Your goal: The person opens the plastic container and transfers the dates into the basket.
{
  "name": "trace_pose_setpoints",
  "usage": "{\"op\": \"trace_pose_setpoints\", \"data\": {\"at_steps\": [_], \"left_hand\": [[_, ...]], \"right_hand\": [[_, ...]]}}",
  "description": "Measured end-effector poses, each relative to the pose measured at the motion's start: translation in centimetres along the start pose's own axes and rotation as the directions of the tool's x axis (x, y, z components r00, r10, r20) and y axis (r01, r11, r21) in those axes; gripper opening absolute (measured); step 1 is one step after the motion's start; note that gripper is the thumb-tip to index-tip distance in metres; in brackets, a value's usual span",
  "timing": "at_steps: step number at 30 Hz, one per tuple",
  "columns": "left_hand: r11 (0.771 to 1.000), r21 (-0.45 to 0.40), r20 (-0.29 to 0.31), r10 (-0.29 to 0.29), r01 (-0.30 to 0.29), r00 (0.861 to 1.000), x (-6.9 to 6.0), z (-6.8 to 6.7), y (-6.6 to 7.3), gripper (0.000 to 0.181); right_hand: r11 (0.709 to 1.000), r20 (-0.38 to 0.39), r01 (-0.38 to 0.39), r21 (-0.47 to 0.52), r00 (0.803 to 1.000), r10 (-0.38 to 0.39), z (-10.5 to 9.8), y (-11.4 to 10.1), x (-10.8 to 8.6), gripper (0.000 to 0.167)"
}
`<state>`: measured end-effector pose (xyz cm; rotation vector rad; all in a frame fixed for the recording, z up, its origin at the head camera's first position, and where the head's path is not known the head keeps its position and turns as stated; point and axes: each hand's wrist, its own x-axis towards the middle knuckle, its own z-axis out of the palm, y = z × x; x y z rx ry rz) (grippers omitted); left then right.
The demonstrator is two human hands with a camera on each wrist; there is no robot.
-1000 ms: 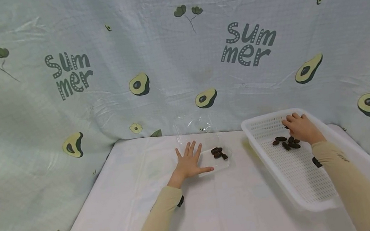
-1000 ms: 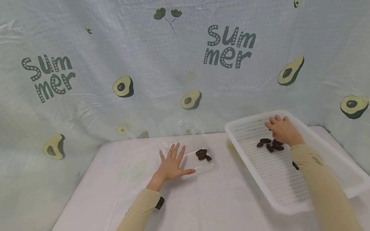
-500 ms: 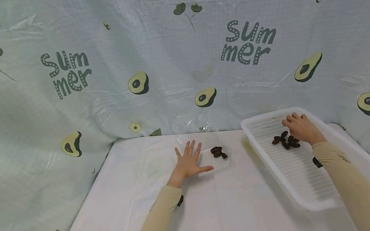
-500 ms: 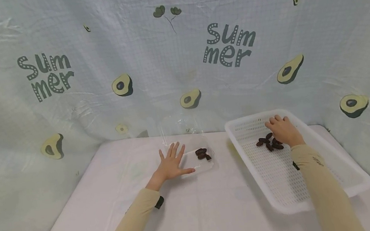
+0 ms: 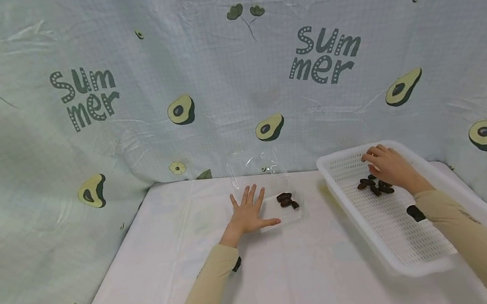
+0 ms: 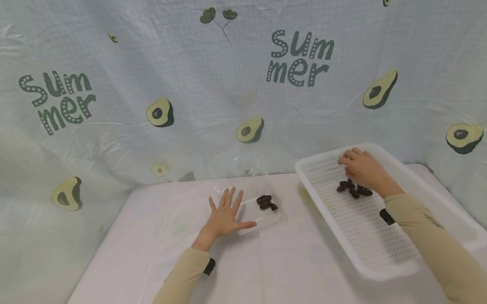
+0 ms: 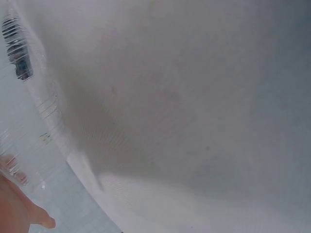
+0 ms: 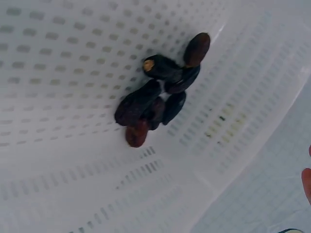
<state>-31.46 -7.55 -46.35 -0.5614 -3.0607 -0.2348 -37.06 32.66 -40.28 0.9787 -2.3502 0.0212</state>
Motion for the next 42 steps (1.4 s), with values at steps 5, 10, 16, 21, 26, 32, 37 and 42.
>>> {"op": "trace_pose_setpoints", "data": {"at_steps": [5, 10, 16, 21, 26, 32, 37, 42], "left_hand": [[1.0, -0.004, -0.004, 0.005, -0.005, 1.0, -0.1, 0.0, -0.1, 0.098], [1.0, 0.006, -0.003, 0.007, -0.007, 1.0, 0.0, -0.1, 0.0, 0.098], [1.0, -0.002, -0.002, 0.003, -0.003, 1.0, 0.1, -0.1, 0.0, 0.098], [1.0, 0.001, 0.0, 0.0, 0.0, 1.0, 0.2, 0.0, -0.1, 0.099], [1.0, 0.006, 0.0, 0.0, 0.0, 1.0, 0.2, 0.0, 0.0, 0.1], [1.0, -0.002, 0.004, -0.005, 0.005, 1.0, 0.4, -0.1, 0.2, 0.1], [1.0, -0.01, -0.009, -0.007, 0.007, 1.0, 0.5, -0.2, 0.3, 0.1], [0.999, -0.03, -0.007, -0.013, 0.012, 1.0, 0.6, -0.3, 0.4, 0.1]], "right_hand": [[0.995, -0.069, 0.082, 0.051, 0.995, -0.079, -1.1, -2.1, 1.7, 0.028], [0.981, -0.114, 0.171, 0.088, 0.98, -0.161, -1.9, -4.4, 3.4, 0.027], [0.965, -0.132, 0.241, 0.106, 0.965, -0.227, -3.0, -7.3, 5.8, 0.027], [0.97, -0.102, 0.219, 0.107, 0.973, -0.209, -3.9, -9.8, 7.8, 0.024], [0.975, -0.075, 0.184, 0.122, 0.982, -0.175, -3.9, -11.9, 9.7, 0.021], [0.978, -0.052, 0.158, 0.138, 0.987, -0.152, -2.5, -13.6, 11.7, 0.022], [0.98, 0.022, 0.139, 0.14, 0.989, -0.143, -0.3, -14.3, 12.8, 0.022], [0.989, 0.105, 0.092, 0.113, 0.989, -0.104, 2.1, -14.7, 13.2, 0.024]]}}
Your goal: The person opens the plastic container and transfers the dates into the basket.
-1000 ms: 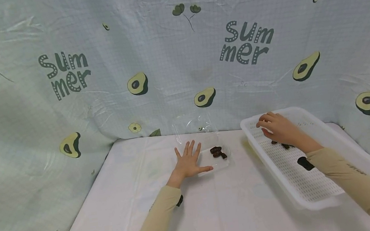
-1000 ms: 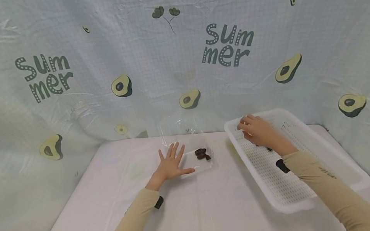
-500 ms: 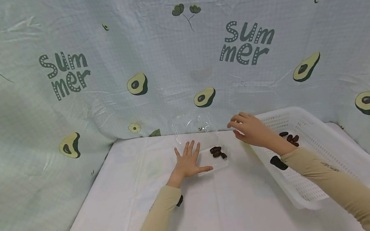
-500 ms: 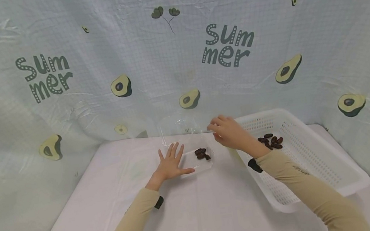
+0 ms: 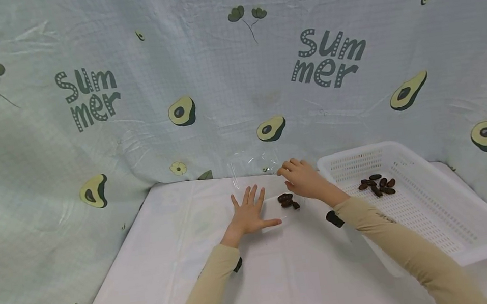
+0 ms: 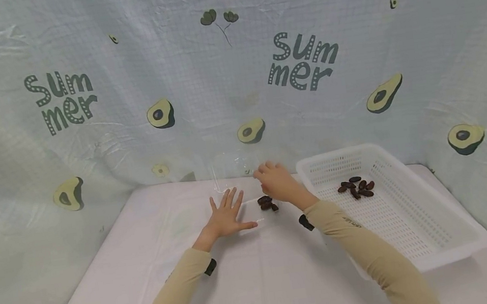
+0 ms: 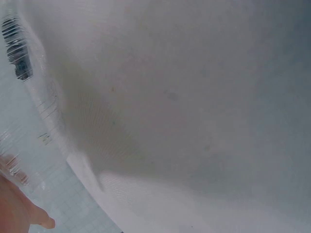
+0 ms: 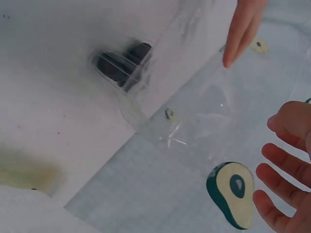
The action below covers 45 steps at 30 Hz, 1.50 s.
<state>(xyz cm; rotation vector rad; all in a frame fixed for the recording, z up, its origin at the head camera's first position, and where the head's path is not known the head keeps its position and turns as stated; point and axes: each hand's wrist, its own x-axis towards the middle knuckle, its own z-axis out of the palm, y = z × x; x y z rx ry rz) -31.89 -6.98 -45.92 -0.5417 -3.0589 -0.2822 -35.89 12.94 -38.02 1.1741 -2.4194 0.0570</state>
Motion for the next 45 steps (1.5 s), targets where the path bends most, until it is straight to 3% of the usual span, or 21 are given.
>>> {"op": "trace_pose_setpoints", "data": {"at_steps": [6, 13, 18, 23, 34, 40, 45], "left_hand": [[1.0, 0.02, -0.005, 0.0, 0.0, 1.0, -0.1, -0.1, 0.0, 0.099], [1.0, 0.028, -0.005, -0.001, 0.001, 1.0, -0.2, -0.2, -0.1, 0.098], [0.999, 0.038, 0.0, -0.004, 0.004, 1.0, -0.1, -0.1, -0.2, 0.098], [0.999, 0.038, 0.012, -0.008, 0.007, 1.0, -0.1, 0.1, -0.2, 0.098], [0.999, 0.04, 0.011, -0.007, 0.007, 1.0, -0.1, 0.3, -0.1, 0.098], [0.999, 0.034, 0.003, -0.001, 0.001, 1.0, -0.1, 0.3, -0.1, 0.098], [0.999, 0.044, 0.003, -0.005, 0.005, 1.0, -0.1, 0.4, -0.2, 0.098]], "right_hand": [[0.997, 0.081, -0.027, -0.066, 0.996, 0.032, 2.3, -0.3, 0.4, 0.025], [0.974, 0.133, 0.043, -0.22, 0.991, -0.014, 5.5, -0.1, 0.0, 0.018], [0.972, 0.198, 0.088, -0.22, 0.979, -0.044, 6.8, -0.2, -0.3, 0.013], [0.973, 0.243, 0.095, -0.209, 0.969, -0.043, 7.3, -0.3, -0.4, 0.014], [0.95, 0.263, 0.133, -0.282, 0.963, -0.057, 7.7, -0.2, -0.5, 0.011], [0.951, 0.33, 0.138, -0.275, 0.943, -0.042, 7.5, -0.2, -0.3, 0.015], [0.953, 0.407, 0.141, -0.267, 0.913, -0.022, 7.6, -0.3, 0.0, 0.022]]}}
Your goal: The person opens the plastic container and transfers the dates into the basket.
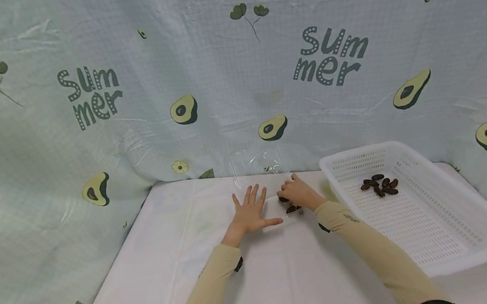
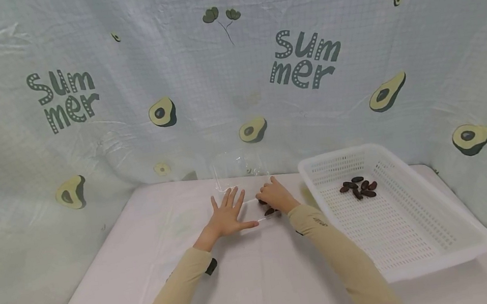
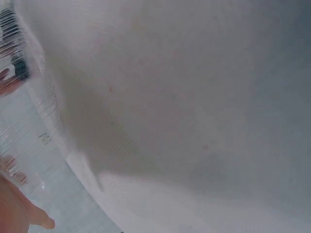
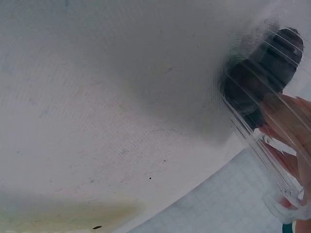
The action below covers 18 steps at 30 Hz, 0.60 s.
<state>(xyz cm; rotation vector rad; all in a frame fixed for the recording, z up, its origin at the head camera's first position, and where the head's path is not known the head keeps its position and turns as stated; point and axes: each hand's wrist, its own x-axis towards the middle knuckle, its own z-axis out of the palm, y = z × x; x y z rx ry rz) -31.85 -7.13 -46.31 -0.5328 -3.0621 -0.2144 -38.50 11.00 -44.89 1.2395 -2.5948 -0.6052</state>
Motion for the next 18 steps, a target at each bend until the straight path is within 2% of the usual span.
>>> {"op": "trace_pose_setpoints", "data": {"at_steps": [3, 6, 10, 14, 18], "left_hand": [[1.0, 0.001, -0.005, 0.002, -0.002, 1.0, 0.03, 0.0, -0.01, 0.098], [1.0, 0.008, 0.002, -0.004, 0.004, 1.0, 0.12, -0.09, -0.03, 0.098], [1.0, 0.007, 0.016, -0.011, 0.011, 1.0, 0.12, -0.12, -0.03, 0.098], [1.0, -0.009, 0.008, -0.006, 0.006, 1.0, 0.07, -0.04, -0.04, 0.098], [1.0, -0.01, 0.006, -0.003, 0.003, 1.0, -0.01, -0.14, 0.02, 0.098]], "right_hand": [[1.0, 0.019, 0.002, 0.0, 1.0, -0.002, 0.16, -0.11, 0.15, 0.028], [1.0, -0.002, 0.009, 0.0, 1.0, -0.009, 0.38, -0.14, 0.36, 0.03], [1.0, -0.031, 0.02, 0.014, 0.999, -0.019, 0.62, -0.24, 0.48, 0.025], [0.999, -0.03, 0.022, 0.025, 0.999, -0.022, 0.47, -0.36, 0.4, 0.023], [0.999, -0.061, 0.042, 0.012, 0.997, -0.041, 0.15, -0.33, 0.26, 0.017]]}}
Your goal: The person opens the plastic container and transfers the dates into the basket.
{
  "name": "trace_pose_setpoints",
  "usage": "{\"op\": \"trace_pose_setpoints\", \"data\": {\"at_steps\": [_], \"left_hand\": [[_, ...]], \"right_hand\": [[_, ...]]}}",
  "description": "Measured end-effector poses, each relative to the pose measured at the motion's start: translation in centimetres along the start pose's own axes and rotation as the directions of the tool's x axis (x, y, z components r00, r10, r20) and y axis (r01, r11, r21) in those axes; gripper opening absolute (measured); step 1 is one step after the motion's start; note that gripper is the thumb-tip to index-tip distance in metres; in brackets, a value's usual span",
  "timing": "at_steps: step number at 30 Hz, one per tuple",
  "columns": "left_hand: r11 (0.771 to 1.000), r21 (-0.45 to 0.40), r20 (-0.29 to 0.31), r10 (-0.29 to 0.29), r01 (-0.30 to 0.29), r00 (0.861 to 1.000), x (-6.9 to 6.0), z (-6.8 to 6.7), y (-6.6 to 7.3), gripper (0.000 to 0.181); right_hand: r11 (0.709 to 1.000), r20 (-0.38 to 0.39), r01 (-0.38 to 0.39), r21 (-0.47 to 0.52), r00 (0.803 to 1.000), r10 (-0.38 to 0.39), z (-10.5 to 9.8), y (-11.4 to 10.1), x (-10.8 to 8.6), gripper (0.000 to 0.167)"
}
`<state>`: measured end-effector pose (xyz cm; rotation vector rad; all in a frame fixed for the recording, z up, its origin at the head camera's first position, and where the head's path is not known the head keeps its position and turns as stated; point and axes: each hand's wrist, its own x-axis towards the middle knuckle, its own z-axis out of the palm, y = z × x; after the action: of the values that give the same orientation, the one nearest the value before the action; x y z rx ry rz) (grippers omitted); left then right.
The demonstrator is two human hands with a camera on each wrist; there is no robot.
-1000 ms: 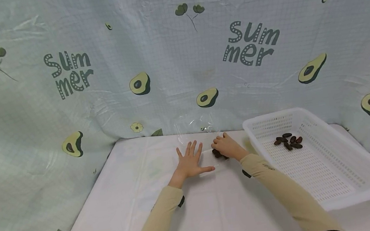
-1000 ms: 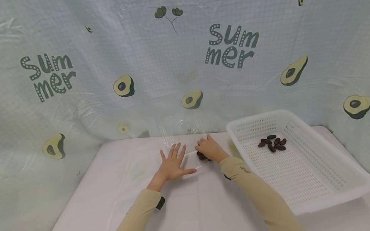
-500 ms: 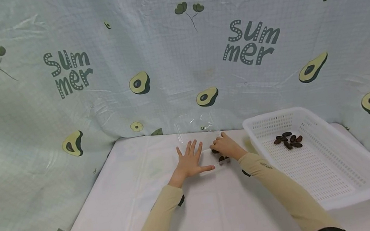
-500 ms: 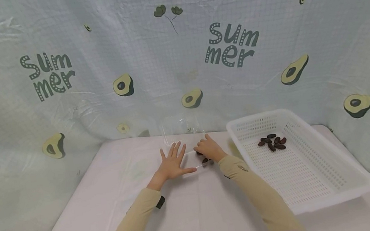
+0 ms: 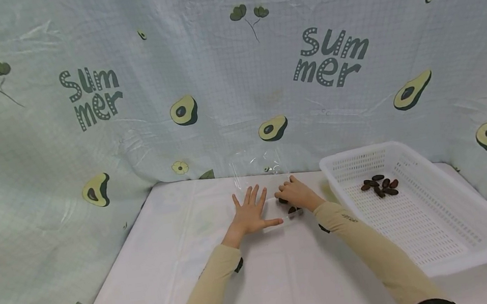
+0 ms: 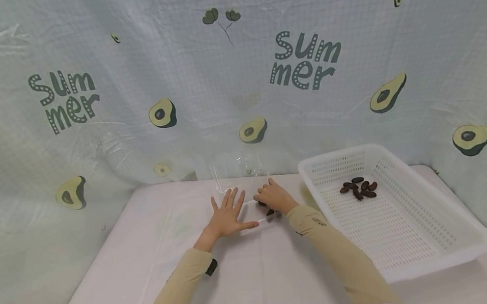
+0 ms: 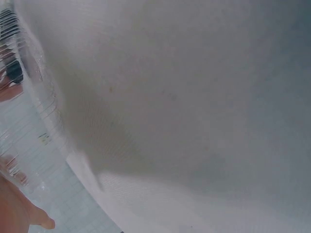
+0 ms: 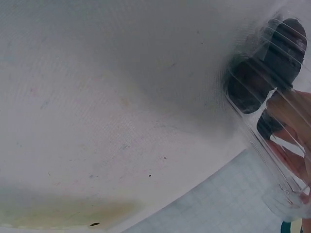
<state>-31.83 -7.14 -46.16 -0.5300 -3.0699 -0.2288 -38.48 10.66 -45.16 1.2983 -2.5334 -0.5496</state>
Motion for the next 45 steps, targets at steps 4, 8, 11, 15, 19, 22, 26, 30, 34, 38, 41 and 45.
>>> {"op": "trace_pose_setpoints", "data": {"at_steps": [4, 8, 11, 15, 19, 22, 26, 30, 34, 38, 41, 45], "left_hand": [[1.0, 0.013, -0.003, 0.003, -0.003, 1.0, 0.0, -0.1, 0.1, 0.098], [1.0, 0.02, 0.001, 0.0, 0.0, 1.0, 0.0, -0.3, 0.1, 0.098], [1.0, 0.017, 0.005, -0.005, 0.005, 1.0, 0.0, -0.3, 0.1, 0.098], [1.0, 0.016, 0.012, -0.01, 0.01, 1.0, 0.0, -0.4, 0.1, 0.099], [1.0, 0.015, 0.016, -0.014, 0.013, 1.0, 0.1, -0.4, 0.1, 0.1], [1.0, 0.018, 0.014, -0.016, 0.015, 1.0, 0.2, -0.5, 0.1, 0.1], [1.0, 0.023, 0.016, -0.017, 0.017, 1.0, 0.2, -0.6, 0.0, 0.1], [1.0, 0.018, 0.019, -0.017, 0.017, 1.0, 0.2, -0.5, 0.1, 0.1], [1.0, 0.009, 0.02, -0.012, 0.012, 1.0, 0.1, -0.4, 0.2, 0.1], [1.0, 0.007, 0.019, -0.007, 0.007, 1.0, 0.0, -0.2, 0.2, 0.1], [1.0, 0.009, 0.022, -0.006, 0.006, 1.0, 0.0, -0.2, 0.2, 0.1], [1.0, 0.002, 0.016, 0.003, -0.003, 1.0, -0.1, -0.3, 0.2, 0.099]], "right_hand": [[0.999, -0.065, 0.04, -0.001, 0.997, -0.04, 0.1, 0.4, -0.1, 0.018], [0.995, -0.164, 0.092, -0.026, 0.982, -0.095, 0.1, 1.1, -0.5, 0.024], [0.992, -0.192, 0.114, -0.045, 0.974, -0.121, -0.7, 1.4, -0.9, 0.028], [0.991, -0.174, 0.118, -0.069, 0.976, -0.129, -2.7, 1.6, -1.7, 0.029], [0.983, -0.202, 0.119, -0.137, 0.969, -0.145, -4.7, 2.0, -2.4, 0.024], [0.979, -0.252, 0.123, -0.163, 0.954, -0.162, -5.7, 2.6, -3.0, 0.024], [0.979, -0.327, 0.13, -0.156, 0.928, -0.176, -6.7, 3.2, -4.0, 0.023], [0.978, -0.379, 0.136, -0.155, 0.906, -0.186, -7.7, 3.6, -5.4, 0.021], [0.981, -0.366, 0.124, -0.15, 0.915, -0.172, -8.5, 4.0, -7.1, 0.02], [0.987, -0.328, 0.099, -0.128, 0.935, -0.136, -9.1, 4.8, -9.1, 0.023], [0.991, -0.309, 0.082, -0.106, 0.945, -0.111, -9.2, 5.7, -10.7, 0.028], [0.995, -0.342, 0.06, -0.08, 0.936, -0.083, -8.6, 7.2, -12.6, 0.033]]}}
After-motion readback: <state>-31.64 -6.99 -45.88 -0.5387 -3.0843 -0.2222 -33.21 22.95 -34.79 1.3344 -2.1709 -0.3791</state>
